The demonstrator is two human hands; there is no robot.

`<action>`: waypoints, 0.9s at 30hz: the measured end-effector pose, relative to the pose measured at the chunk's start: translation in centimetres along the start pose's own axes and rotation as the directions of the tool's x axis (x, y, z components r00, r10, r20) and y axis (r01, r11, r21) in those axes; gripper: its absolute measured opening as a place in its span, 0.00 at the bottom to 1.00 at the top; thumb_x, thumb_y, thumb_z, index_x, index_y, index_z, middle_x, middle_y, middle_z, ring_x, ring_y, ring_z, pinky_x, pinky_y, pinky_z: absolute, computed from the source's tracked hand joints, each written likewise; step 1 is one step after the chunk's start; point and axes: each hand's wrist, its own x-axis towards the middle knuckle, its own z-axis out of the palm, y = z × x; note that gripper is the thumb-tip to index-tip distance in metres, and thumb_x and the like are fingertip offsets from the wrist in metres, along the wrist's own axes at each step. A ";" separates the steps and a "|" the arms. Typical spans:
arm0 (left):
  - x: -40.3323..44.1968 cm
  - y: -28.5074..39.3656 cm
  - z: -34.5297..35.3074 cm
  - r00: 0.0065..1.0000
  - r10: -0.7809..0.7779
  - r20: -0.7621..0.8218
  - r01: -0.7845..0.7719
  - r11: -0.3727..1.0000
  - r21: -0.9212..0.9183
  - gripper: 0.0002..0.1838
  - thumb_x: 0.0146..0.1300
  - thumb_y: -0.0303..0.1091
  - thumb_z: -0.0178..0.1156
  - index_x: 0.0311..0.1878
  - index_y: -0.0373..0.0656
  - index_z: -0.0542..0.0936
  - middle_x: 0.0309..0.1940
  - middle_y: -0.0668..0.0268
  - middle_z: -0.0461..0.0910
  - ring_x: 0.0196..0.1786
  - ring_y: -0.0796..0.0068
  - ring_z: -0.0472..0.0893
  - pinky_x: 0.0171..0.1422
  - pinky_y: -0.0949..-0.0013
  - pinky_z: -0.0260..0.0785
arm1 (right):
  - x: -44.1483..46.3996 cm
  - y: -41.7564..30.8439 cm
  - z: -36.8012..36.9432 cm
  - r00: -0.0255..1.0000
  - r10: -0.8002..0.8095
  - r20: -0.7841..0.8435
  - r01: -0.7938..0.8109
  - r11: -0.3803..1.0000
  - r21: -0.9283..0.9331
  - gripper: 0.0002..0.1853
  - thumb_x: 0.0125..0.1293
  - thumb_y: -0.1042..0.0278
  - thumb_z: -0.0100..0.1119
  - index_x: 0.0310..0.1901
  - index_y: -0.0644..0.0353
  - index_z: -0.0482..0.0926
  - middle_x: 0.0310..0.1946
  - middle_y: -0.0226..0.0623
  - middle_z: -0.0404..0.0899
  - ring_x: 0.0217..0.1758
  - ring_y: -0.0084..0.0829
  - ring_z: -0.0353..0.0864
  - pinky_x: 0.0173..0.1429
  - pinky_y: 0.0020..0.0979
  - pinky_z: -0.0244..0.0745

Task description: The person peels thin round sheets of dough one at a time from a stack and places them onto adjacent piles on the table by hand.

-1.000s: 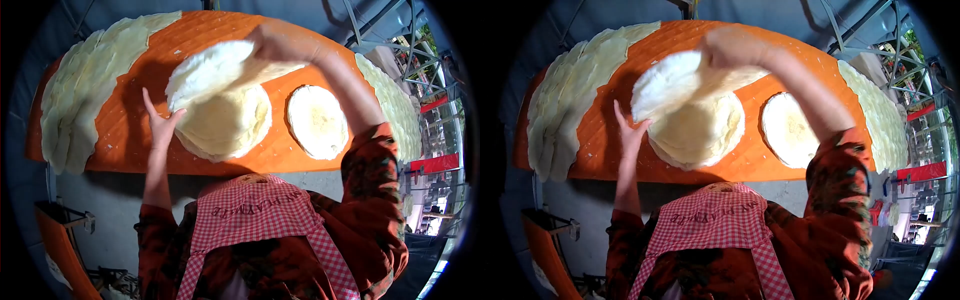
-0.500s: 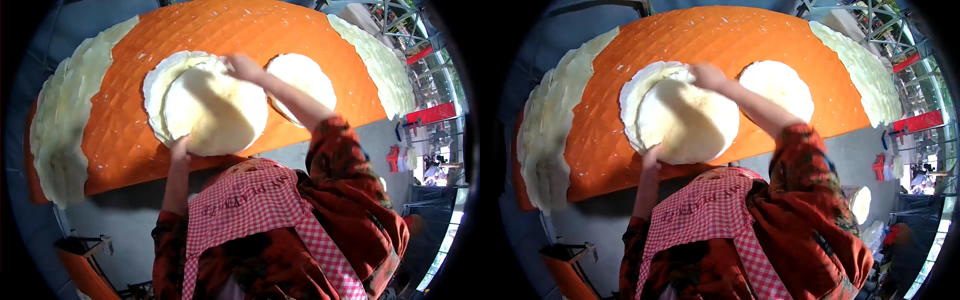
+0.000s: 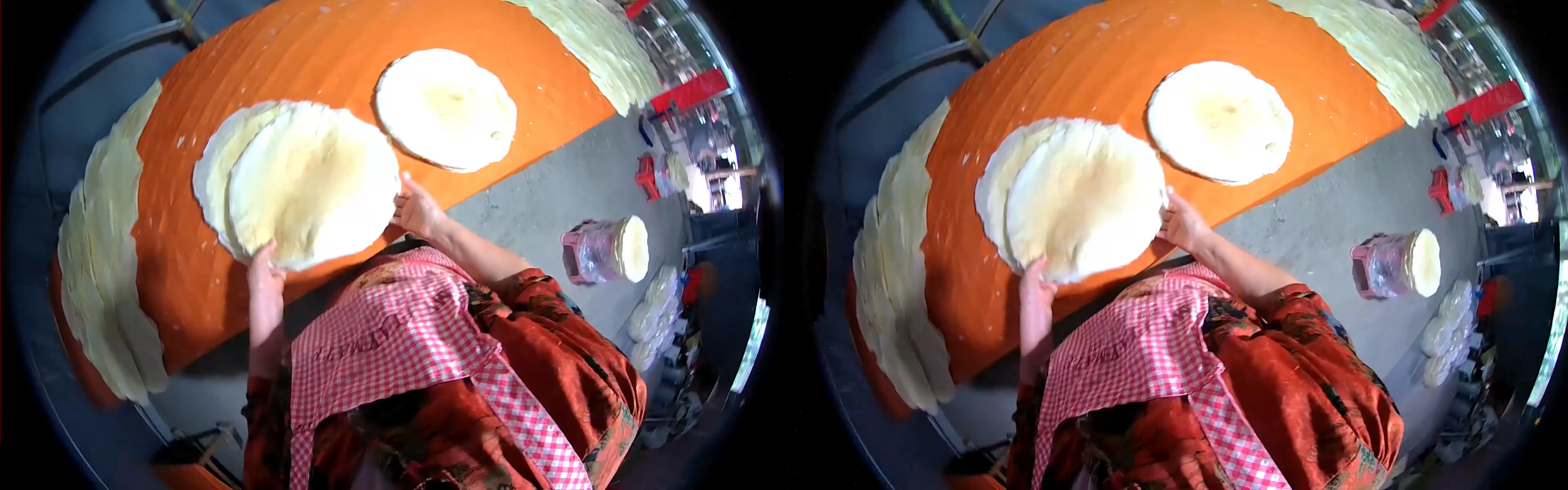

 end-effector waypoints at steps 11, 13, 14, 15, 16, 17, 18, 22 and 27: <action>-0.5 -5.0 0.8 0.964 0.243 0.109 -0.243 0.970 -0.011 0.28 0.59 0.19 0.58 0.64 0.39 0.65 0.55 0.55 0.72 0.56 0.58 0.75 0.54 0.56 0.75 | 1.6 -2.8 6.2 0.898 -0.382 -0.218 0.082 0.633 -0.770 0.28 0.56 0.58 0.65 0.54 0.70 0.73 0.40 0.48 0.80 0.37 0.41 0.83 0.39 0.40 0.81; 2.4 -5.2 -1.8 0.974 0.124 0.191 -0.123 0.992 -0.017 0.27 0.61 0.25 0.57 0.64 0.40 0.64 0.57 0.55 0.72 0.58 0.57 0.74 0.57 0.52 0.72 | 4.8 -1.4 2.7 0.914 -0.392 -0.105 0.236 0.723 -0.649 0.27 0.52 0.74 0.66 0.55 0.71 0.70 0.46 0.49 0.79 0.43 0.43 0.82 0.45 0.41 0.81; 3.4 -5.1 -2.9 0.970 0.067 0.234 -0.065 0.998 -0.016 0.27 0.63 0.29 0.57 0.65 0.40 0.64 0.58 0.55 0.71 0.59 0.56 0.73 0.58 0.50 0.71 | 4.7 -1.3 2.4 0.928 -0.370 -0.052 0.279 0.778 -0.562 0.25 0.53 0.78 0.64 0.54 0.71 0.70 0.46 0.49 0.79 0.42 0.42 0.83 0.45 0.39 0.81; 2.8 -4.2 -3.0 0.959 0.074 0.274 -0.046 0.993 -0.110 0.27 0.64 0.33 0.56 0.65 0.40 0.64 0.59 0.56 0.71 0.60 0.56 0.73 0.59 0.49 0.70 | 4.7 -1.3 2.3 0.933 -0.359 -0.001 0.317 0.826 -0.465 0.24 0.53 0.82 0.62 0.54 0.71 0.71 0.46 0.49 0.79 0.42 0.41 0.83 0.44 0.38 0.80; 1.6 -2.7 -2.0 0.941 0.083 0.328 -0.017 0.980 -0.199 0.27 0.65 0.38 0.55 0.65 0.41 0.64 0.60 0.56 0.70 0.60 0.56 0.73 0.60 0.48 0.69 | 2.6 -2.1 3.9 0.919 -0.394 -0.006 0.339 0.798 -0.498 0.24 0.54 0.87 0.58 0.55 0.69 0.71 0.45 0.47 0.79 0.41 0.37 0.82 0.45 0.33 0.80; 0.3 -1.4 -0.8 0.917 0.090 0.388 0.025 0.960 -0.280 0.28 0.66 0.42 0.54 0.65 0.41 0.64 0.61 0.57 0.70 0.61 0.56 0.72 0.61 0.47 0.68 | 2.7 -2.3 3.7 0.908 -0.418 0.022 0.366 0.768 -0.526 0.25 0.54 0.86 0.59 0.56 0.68 0.71 0.46 0.45 0.79 0.42 0.35 0.82 0.47 0.32 0.79; -1.1 -0.3 0.1 0.937 0.046 0.347 0.042 0.969 -0.242 0.30 0.66 0.51 0.50 0.65 0.41 0.65 0.63 0.58 0.69 0.63 0.55 0.71 0.63 0.46 0.66 | 2.9 -2.3 3.4 0.896 -0.442 0.045 0.391 0.737 -0.551 0.26 0.54 0.86 0.60 0.57 0.66 0.71 0.46 0.43 0.79 0.43 0.34 0.82 0.48 0.31 0.79; -1.1 1.5 1.1 0.963 0.010 0.270 0.046 0.979 -0.198 0.29 0.64 0.46 0.53 0.64 0.41 0.67 0.61 0.58 0.70 0.63 0.56 0.70 0.64 0.47 0.65 | 2.6 -3.0 3.3 0.892 -0.438 0.110 0.428 0.744 -0.513 0.27 0.54 0.86 0.60 0.58 0.62 0.71 0.45 0.37 0.79 0.44 0.28 0.80 0.48 0.28 0.78; -0.9 1.8 3.8 0.941 0.138 0.308 -0.107 0.988 -0.114 0.28 0.62 0.40 0.54 0.64 0.38 0.67 0.60 0.57 0.71 0.63 0.56 0.70 0.63 0.48 0.66 | 0.0 -6.8 3.2 0.856 -0.499 0.136 0.480 0.670 -0.566 0.25 0.57 0.85 0.60 0.57 0.61 0.71 0.43 0.32 0.78 0.41 0.23 0.79 0.45 0.24 0.78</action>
